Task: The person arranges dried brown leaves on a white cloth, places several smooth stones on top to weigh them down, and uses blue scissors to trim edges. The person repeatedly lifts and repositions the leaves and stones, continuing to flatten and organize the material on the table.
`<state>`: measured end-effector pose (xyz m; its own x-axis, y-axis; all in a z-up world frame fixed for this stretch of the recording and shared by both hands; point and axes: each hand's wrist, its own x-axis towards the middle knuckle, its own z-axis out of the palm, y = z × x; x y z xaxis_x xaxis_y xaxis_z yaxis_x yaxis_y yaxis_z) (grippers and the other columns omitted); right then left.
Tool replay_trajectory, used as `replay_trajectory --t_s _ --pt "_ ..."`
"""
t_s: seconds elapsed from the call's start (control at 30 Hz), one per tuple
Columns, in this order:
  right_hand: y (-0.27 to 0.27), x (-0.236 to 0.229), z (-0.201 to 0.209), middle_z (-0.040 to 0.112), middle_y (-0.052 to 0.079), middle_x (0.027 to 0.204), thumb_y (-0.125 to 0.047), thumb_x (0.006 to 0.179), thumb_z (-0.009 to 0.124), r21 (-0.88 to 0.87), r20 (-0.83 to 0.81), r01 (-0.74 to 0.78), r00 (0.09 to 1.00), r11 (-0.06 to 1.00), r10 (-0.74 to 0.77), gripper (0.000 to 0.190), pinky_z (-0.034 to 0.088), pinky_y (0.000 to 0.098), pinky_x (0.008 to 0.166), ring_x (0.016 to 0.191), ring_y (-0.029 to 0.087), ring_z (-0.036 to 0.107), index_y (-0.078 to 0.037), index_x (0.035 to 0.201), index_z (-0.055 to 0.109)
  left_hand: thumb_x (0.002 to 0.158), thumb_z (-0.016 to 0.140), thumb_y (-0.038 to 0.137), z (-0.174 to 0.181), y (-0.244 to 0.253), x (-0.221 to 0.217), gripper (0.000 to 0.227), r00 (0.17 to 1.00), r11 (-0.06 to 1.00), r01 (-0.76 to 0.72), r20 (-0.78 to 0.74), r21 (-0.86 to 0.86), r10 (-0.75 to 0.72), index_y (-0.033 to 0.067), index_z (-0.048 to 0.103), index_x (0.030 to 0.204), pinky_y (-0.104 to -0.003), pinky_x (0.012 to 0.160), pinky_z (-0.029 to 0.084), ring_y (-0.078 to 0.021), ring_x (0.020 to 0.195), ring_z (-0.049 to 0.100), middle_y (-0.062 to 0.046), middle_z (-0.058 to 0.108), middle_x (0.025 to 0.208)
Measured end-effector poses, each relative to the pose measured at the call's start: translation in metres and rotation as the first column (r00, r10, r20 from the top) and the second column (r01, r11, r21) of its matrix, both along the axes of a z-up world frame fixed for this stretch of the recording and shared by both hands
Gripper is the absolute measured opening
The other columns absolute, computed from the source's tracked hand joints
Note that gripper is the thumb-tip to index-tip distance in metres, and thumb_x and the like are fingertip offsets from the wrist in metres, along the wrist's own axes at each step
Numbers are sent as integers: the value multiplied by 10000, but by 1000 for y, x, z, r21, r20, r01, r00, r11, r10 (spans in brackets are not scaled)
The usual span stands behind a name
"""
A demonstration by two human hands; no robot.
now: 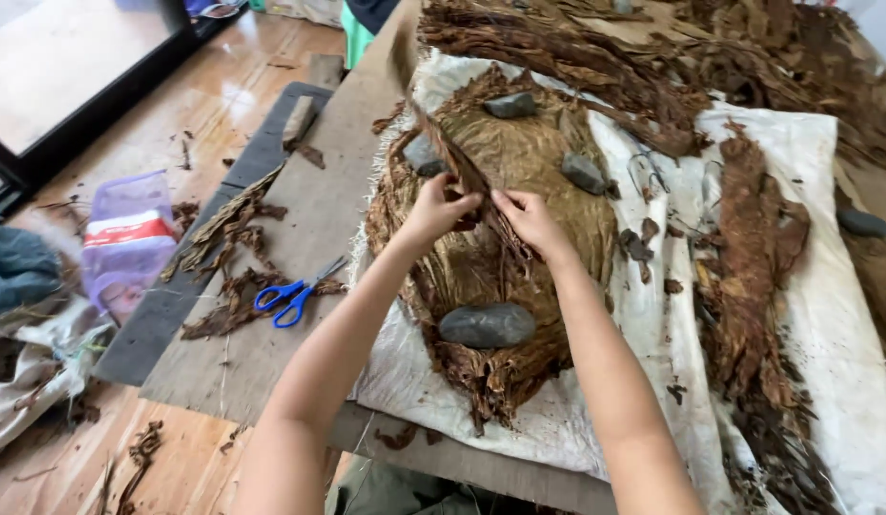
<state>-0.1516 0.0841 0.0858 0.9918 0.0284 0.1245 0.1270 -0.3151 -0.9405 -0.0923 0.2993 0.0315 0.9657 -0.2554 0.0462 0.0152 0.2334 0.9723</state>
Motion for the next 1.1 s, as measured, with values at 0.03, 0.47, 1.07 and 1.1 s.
replay_trajectory --t_s 0.03,0.47,1.07,1.1 --pt "-11 23 -26 873 27 1009 -358 1158 818 -52 43 -22 999 998 25 240 625 310 834 944 103 723 -142 1166 920 928 1042 266 -42 4 28 805 999 999 -46 -22 -3 46 -19 597 1536 -522 748 767 -359 875 872 -259 834 1125" --pt "-38 -1 -19 807 103 1247 -321 1096 921 -166 300 192 944 967 -136 286 700 358 854 1058 261 854 -133 1302 860 927 910 -13 19 -21 -50 850 993 994 110 41 -19 -109 10 548 1695 -399 639 757 -269 792 854 -145 781 937" --pt "-113 13 -46 211 362 1875 -265 1170 813 750 -289 444 887 490 -360 879 569 914 1049 1677 624 368 -69 1811 244 1039 701 4 36 13 -39 255 959 965 -264 111 4 262 60 805 1264 -222 594 545 -113 656 607 -131 744 951" --pt "-114 14 -47 211 362 1875 -265 1170 813 752 -288 442 888 490 -359 879 569 914 1049 1677 624 368 -69 1811 244 1039 701 4 25 12 -36 255 958 964 -265 113 4 263 60 805 1264 -222 594 545 -113 656 607 -131 744 951"
